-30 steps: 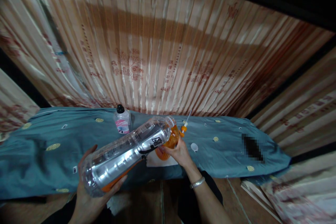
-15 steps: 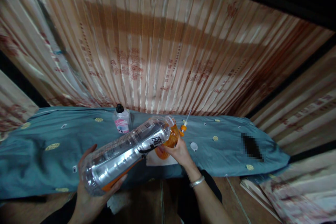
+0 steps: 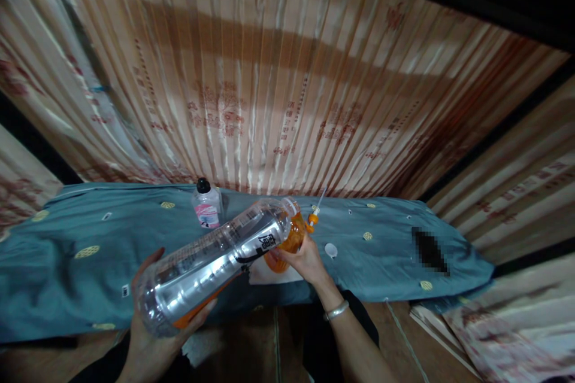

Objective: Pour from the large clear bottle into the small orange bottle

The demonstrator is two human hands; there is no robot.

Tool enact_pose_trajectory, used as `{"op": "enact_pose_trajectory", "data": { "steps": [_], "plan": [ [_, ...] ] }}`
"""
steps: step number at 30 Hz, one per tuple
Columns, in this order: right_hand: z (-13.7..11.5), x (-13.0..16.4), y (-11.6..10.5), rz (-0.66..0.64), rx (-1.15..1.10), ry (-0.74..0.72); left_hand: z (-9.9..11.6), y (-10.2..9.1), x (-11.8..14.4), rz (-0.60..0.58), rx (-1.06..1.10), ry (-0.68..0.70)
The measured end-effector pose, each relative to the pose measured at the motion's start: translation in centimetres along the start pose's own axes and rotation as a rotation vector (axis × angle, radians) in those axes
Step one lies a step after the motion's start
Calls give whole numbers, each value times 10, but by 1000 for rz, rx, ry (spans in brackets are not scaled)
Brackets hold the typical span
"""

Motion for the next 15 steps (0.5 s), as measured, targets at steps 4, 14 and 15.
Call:
{"op": "enact_pose_trajectory", "data": {
  "steps": [4, 14, 15],
  "plan": [
    [-1, 0, 0, -13, -40, -5, -5, -2, -1, -38, -27, 6],
    [-4, 2, -8, -85, -79, -146, -4, 1, 1, -92, 1, 13],
    [-2, 2, -8, -77, -75, -140, -1, 2, 2, -94, 10, 14]
  ]
}}
Point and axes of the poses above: each hand's wrist, its own x-axis away from the middle knuckle, its own y-axis out of the palm, z = x × y, the point moved 3 cm from there along -x, towards the middle knuckle, and after that the axes turned 11 degrees about z, right-handed, at the moved point
